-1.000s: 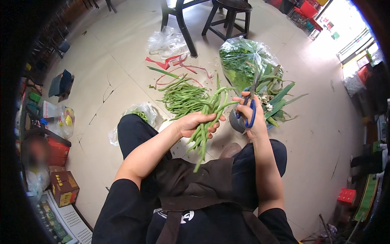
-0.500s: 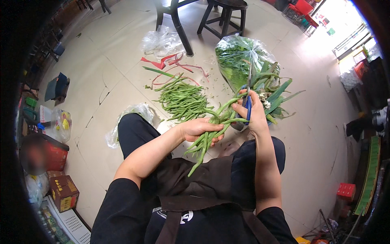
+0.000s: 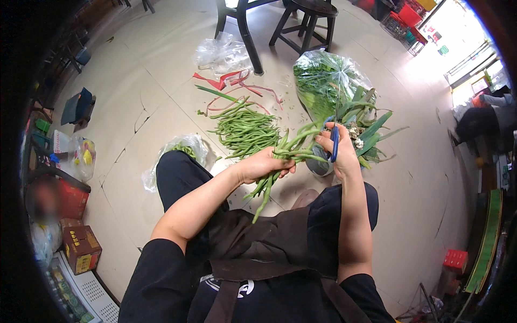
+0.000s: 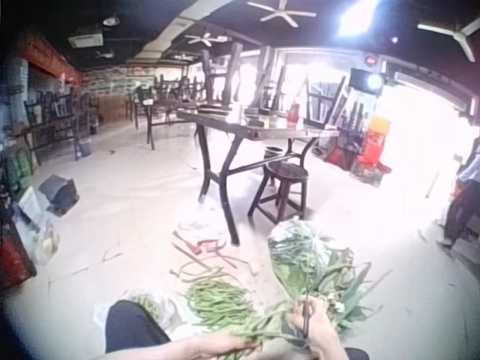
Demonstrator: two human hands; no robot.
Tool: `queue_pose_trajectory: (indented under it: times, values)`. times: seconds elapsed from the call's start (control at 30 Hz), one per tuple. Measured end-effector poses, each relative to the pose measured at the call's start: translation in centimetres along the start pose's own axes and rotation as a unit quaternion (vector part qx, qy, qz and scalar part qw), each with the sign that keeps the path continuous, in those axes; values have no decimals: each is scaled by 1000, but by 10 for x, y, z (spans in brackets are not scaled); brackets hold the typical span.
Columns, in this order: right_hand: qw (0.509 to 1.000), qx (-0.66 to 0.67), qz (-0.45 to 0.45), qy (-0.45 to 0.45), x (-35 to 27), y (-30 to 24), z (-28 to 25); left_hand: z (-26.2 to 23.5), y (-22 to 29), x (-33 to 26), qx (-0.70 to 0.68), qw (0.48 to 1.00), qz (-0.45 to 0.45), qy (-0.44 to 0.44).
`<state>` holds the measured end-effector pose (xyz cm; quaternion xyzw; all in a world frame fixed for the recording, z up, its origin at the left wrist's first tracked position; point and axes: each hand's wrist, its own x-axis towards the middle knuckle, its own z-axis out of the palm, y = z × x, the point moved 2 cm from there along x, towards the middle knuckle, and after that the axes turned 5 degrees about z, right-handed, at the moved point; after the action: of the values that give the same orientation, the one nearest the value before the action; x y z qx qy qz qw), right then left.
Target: The person sits on the floor and uses scissors to trim the ends of green beans. They hold a bundle of beans in one hand and cut the tips with the other, placing the trimmed beans into a plastic bag.
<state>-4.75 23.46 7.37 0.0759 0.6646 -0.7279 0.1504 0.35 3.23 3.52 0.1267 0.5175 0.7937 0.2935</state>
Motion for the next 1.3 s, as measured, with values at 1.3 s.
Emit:
queue_pose_trajectory:
  times: [1.3]
  values:
    - [998,3,-65,-18,5,12,20,0,-12,-6,-71,997,13,-1]
